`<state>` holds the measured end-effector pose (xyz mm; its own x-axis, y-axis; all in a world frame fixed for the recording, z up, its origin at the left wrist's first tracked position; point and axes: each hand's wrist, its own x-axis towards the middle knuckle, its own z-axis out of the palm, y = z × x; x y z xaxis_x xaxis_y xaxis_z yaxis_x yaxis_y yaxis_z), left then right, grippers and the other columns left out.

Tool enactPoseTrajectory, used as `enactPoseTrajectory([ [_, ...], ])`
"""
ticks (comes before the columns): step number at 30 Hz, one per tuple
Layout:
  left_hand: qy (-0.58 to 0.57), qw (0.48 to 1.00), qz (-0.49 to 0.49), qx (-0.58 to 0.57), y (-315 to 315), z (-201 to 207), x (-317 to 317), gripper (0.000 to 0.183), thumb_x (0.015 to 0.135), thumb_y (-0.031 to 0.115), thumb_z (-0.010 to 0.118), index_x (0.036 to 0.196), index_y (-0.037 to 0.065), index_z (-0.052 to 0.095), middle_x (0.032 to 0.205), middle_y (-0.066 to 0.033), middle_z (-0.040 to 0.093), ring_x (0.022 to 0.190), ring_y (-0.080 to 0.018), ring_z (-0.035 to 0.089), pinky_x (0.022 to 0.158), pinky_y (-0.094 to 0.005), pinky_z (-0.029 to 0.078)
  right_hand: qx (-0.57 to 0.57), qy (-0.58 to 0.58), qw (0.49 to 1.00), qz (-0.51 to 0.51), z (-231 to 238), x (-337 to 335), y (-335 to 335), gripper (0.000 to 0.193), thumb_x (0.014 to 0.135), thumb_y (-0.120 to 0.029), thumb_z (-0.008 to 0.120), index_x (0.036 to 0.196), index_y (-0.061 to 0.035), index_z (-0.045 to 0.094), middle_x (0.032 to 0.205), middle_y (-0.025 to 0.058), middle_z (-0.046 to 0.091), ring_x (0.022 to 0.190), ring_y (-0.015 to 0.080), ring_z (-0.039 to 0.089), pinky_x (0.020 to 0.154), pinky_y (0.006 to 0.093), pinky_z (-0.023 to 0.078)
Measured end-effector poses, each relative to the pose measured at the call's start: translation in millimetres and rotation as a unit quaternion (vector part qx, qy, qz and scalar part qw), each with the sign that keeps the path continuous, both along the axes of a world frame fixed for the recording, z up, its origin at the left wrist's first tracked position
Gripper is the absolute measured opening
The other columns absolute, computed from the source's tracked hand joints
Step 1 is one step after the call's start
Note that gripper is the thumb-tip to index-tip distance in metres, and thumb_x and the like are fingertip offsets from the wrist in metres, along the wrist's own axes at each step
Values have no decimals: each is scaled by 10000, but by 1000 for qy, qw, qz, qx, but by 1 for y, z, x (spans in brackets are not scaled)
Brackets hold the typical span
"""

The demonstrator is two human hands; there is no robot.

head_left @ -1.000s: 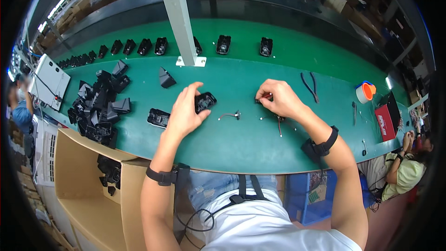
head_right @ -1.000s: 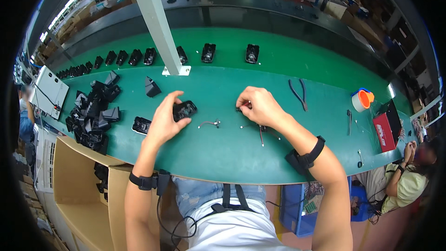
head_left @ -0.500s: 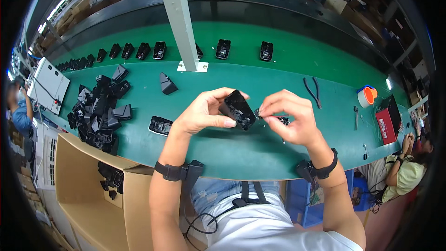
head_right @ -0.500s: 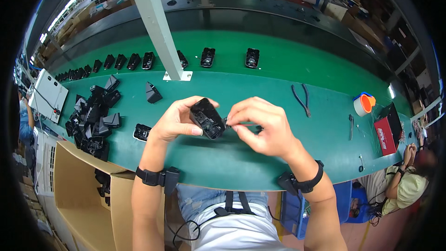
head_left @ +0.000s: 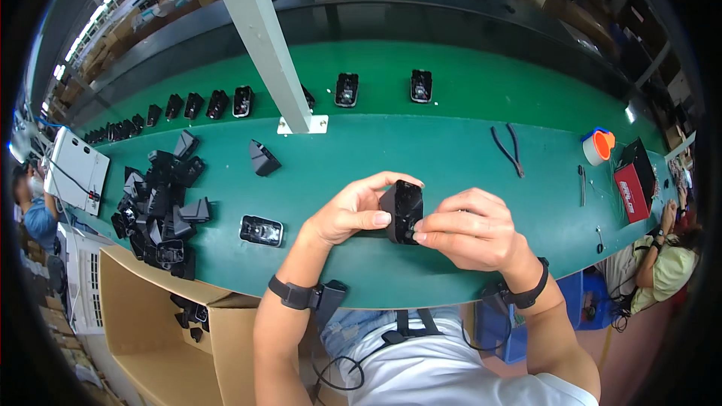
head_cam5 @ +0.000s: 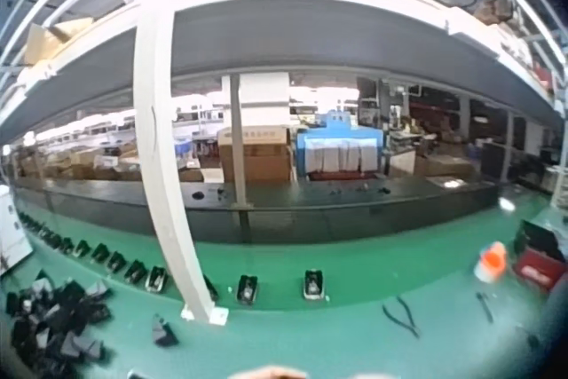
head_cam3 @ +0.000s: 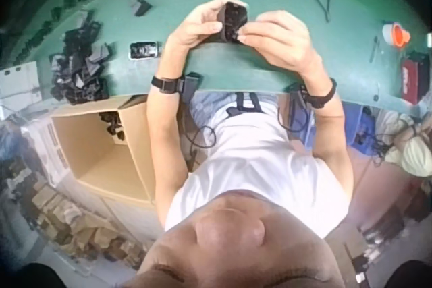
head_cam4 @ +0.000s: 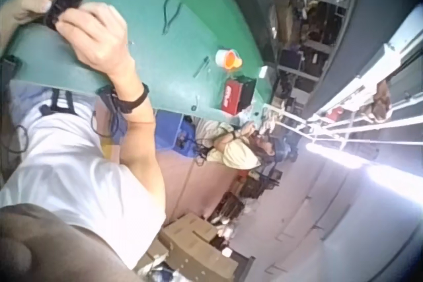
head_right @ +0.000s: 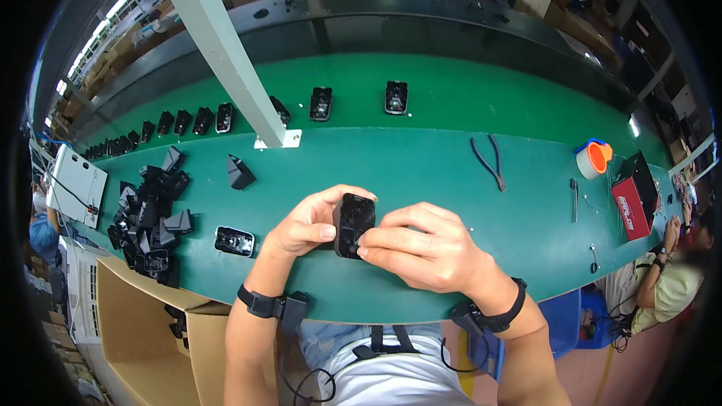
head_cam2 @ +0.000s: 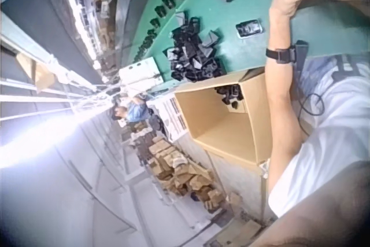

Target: The person assembles small black electronic devices at a green workbench. They pick up a device, insert a small circuit board with wires, and place the assembled unit on the table. This process is repeated for multiple units throughout the clip.

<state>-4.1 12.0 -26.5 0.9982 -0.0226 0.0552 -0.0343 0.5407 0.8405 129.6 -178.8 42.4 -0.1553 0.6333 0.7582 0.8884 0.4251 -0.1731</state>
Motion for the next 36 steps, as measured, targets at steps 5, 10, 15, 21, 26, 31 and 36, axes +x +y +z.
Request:
enactPoseTrajectory([
  [5,-21,999,-38,-32,2,-5,0,726,834,268,798,1414,-17,467,1270,-100,584,1185,-193,578,1049,-337,457,-7,15,1000,6,-6,3,-2,190,668,-74,783,857,-74,759,949,19,730,859,202,694,626,291,526],
  [10,9,1000,-2,-14,-2,-3,2,810,786,345,817,1404,-38,459,1207,-126,634,1107,-207,638,978,-337,505,8,5,1000,-6,-9,3,-1,166,695,-94,755,859,-78,760,959,24,732,870,202,695,620,289,523],
  [15,9,1000,-12,-12,-3,-5,2,810,790,347,818,1403,-45,463,1208,-119,632,1104,-203,635,985,-335,493,-1,-18,1000,-8,-4,3,-7,162,713,-123,736,867,-80,761,970,26,735,865,191,685,615,277,515],
  [21,14,1000,-21,-12,-3,-5,2,809,802,365,812,1403,-48,459,1232,-122,619,1125,-210,625,996,-341,487,1,-13,1000,-23,-7,1,-6,166,710,-129,736,868,-84,763,966,20,732,863,195,679,610,281,515],
  [26,-4,998,-53,-39,-8,-6,2,797,833,310,786,1431,-59,410,1265,-147,611,1161,-220,619,1010,-333,489,-14,12,1000,13,-15,-3,1,204,667,-102,760,869,-78,762,922,25,715,851,211,679,628,301,534],
  [31,4,997,-59,-46,-7,-6,2,787,855,328,767,1431,-61,399,1296,-166,592,1172,-222,622,1010,-342,504,-46,132,990,14,-23,-6,5,253,632,13,778,873,-57,756,949,52,719,911,250,680,739,346,560],
  [36,-12,999,43,1,-4,-5,1,755,855,339,774,1422,-24,432,1266,-125,594,1184,-212,593,1019,-371,495,-132,232,963,-27,-17,-8,3,321,680,-76,819,989,-42,744,1054,82,727,1070,287,633,910,392,524],
])
